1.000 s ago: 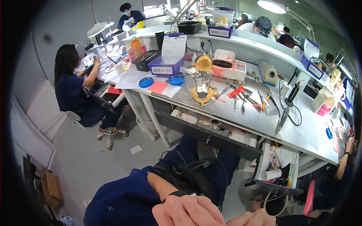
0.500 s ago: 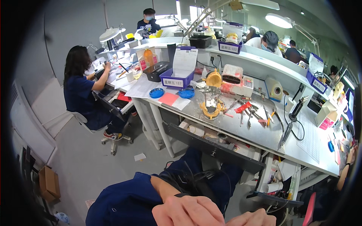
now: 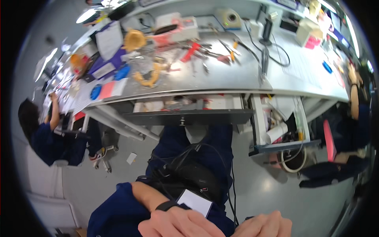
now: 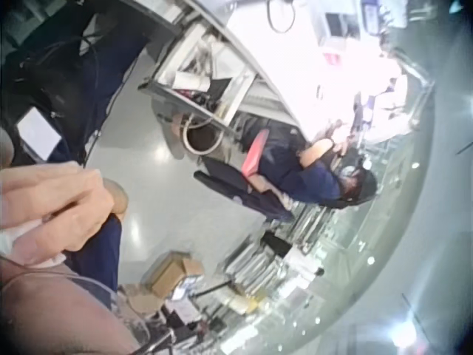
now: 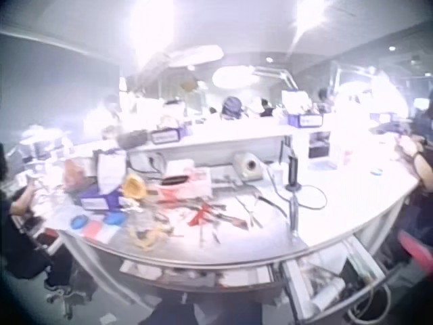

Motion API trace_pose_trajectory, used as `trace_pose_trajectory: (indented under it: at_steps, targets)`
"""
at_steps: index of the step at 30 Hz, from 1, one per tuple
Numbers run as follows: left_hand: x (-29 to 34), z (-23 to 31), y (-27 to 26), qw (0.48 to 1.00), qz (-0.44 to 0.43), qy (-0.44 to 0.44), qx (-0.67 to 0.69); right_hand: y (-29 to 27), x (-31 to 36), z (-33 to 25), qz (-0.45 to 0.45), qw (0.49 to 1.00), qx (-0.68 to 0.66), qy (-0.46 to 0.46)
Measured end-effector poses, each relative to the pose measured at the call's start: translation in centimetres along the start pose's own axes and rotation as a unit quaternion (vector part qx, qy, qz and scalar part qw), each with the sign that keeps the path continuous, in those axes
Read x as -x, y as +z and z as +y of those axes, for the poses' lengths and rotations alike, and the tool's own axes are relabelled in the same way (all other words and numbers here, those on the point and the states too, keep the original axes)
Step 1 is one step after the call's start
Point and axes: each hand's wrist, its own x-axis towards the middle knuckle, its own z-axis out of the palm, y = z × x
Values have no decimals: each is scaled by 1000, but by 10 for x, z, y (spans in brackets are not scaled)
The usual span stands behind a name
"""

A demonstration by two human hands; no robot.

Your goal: Assembling and checking a dental model and prosthesis at a laboratory workbench.

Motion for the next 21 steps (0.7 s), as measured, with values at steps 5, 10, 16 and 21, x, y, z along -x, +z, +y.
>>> trace_pose_trajectory:
  at_steps: [5, 10, 16, 21]
  targets:
    - [-24, -23, -52, 976, -129, -163, 56, -64, -5, 2, -34, 999, -13, 16]
    - [-34, -25, -70, 976, -100, -184, 56, -65, -22, 28, -12, 1000, -9, 16]
    - [-47, -21, -69, 975, -57, -210, 48, -30, -13, 53, 94, 992, 55, -61]
    - [-31, -16, -76, 976, -107, -158, 108, -17, 18, 46, 117, 984, 95, -95]
